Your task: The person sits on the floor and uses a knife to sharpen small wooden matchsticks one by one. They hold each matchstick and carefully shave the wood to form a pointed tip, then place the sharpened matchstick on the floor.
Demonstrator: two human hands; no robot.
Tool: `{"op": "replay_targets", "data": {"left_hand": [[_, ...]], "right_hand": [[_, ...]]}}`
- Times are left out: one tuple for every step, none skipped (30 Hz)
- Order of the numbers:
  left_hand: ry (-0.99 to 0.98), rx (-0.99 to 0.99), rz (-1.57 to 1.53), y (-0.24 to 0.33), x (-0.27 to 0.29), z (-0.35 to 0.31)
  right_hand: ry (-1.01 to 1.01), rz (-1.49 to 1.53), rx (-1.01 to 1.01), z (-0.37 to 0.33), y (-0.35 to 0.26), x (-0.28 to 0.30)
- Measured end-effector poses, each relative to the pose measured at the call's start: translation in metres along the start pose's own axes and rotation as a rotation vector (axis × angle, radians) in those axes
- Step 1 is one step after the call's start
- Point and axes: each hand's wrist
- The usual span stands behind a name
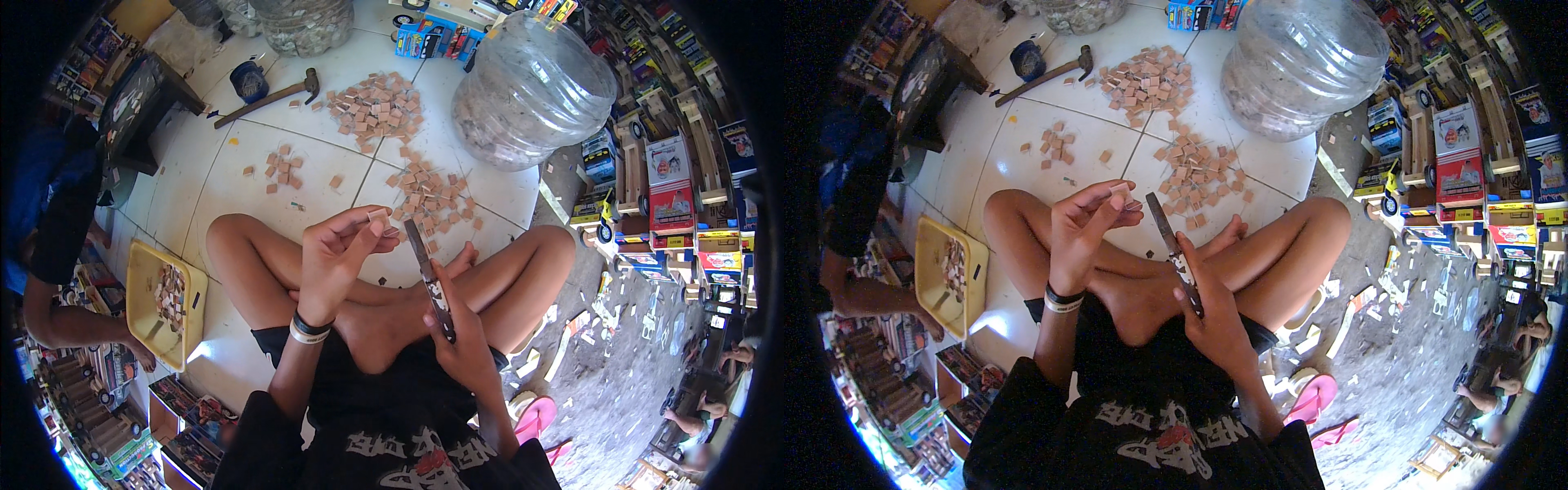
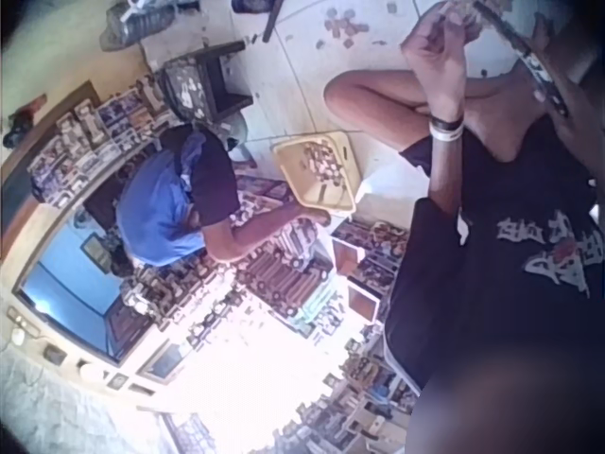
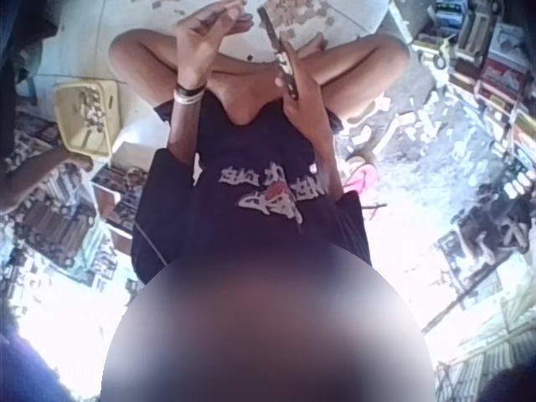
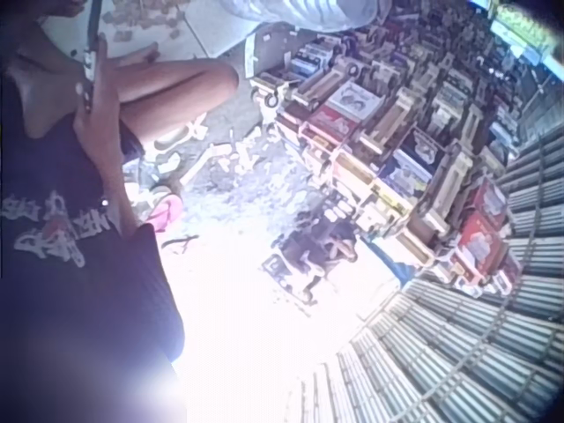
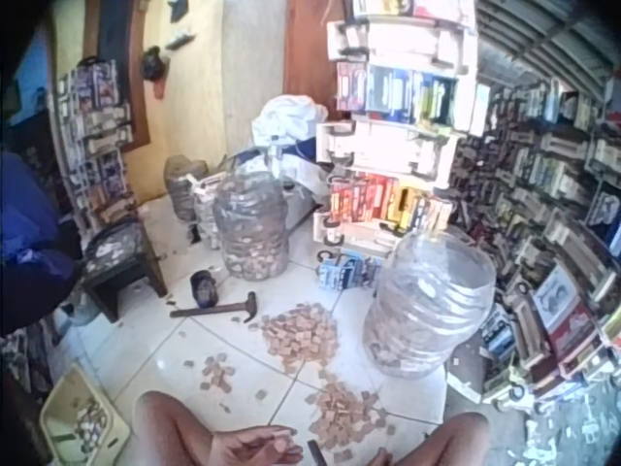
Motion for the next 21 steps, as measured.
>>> {"op": "replay_targets", "data": {"left_hand": [[-0.045,-0.035,-0.072,-0.003,0.0,0.001],[-0.082,-0.053,-0.15,-0.006,-0.001,0.002],[-0.12,-0.071,-0.228,-0.01,-0.002,0.002],[-0.217,-0.068,-0.287,-0.013,-0.001,0.003],[-0.315,-0.064,-0.347,-0.017,0.0,0.003],[-0.406,-0.061,-0.406,-0.02,0.001,0.003],[-0.408,0.001,-0.523,-0.024,-0.001,0.001],[-0.416,0.022,-0.545,-0.028,-0.001,0.002],[-0.422,0.044,-0.566,-0.03,0.0,0.003],[-0.444,0.043,-0.588,-0.032,0.0,0.003],[-0.432,0.06,-0.662,-0.033,0.0,0.001],[-0.433,0.062,-0.647,-0.033,0.002,0.001],[-0.449,0.05,-0.636,-0.032,0.004,0.002],[-0.467,0.026,-0.629,-0.032,0.005,0.001],[-0.442,0.074,-0.612,-0.03,0.007,0.0],[-0.414,0.108,-0.599,-0.029,0.008,-0.001],[-0.392,0.125,-0.594,-0.029,0.008,-0.002],[-0.379,0.106,-0.582,-0.028,0.008,-0.002],[-0.378,0.076,-0.579,-0.027,0.008,-0.002],[-0.379,0.046,-0.578,-0.027,0.008,-0.001],[-0.379,0.024,-0.571,-0.026,0.007,0.0]], "right_hand": [[-0.026,0.052,-0.063,-0.002,0.001,0.001],[-0.052,0.099,-0.118,-0.005,0.002,0.002],[-0.075,0.16,-0.128,-0.009,0.003,0.004],[-0.138,0.346,-0.211,-0.01,0.005,0.004],[-0.2,0.546,-0.248,-0.011,0.007,0.003],[-0.245,0.741,-0.293,-0.012,0.008,0.002],[-0.298,0.823,-0.289,-0.013,0.009,0.001],[-0.335,0.901,-0.294,-0.015,0.01,0.0],[-0.372,0.979,-0.308,-0.017,0.01,-0.002],[-0.385,0.999,-0.305,-0.018,0.009,-0.003],[-0.394,1.019,-0.311,-0.02,0.008,-0.005],[-0.417,1.023,-0.332,-0.021,0.007,-0.006],[-0.421,1.005,-0.315,-0.02,0.006,-0.006],[-0.434,0.972,-0.316,-0.019,0.005,-0.007],[-0.433,0.968,-0.273,-0.017,0.004,-0.007],[-0.343,0.708,-0.265,-0.017,0.001,-0.009],[-0.243,0.476,-0.214,-0.017,-0.001,-0.011],[-0.141,0.245,-0.159,-0.015,-0.004,-0.012],[-0.11,0.066,-0.102,-0.014,-0.006,-0.011],[-0.076,-0.114,-0.045,-0.011,-0.009,-0.009],[-0.042,-0.295,0.01,-0.009,-0.012,-0.008]]}}
Point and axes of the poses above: each hand's wrist, its own z-axis towards the middle knuckle, its own x-axis out of the back of the hand, y = z × x, and after that the axes turned 7 degrees about z, right-handed
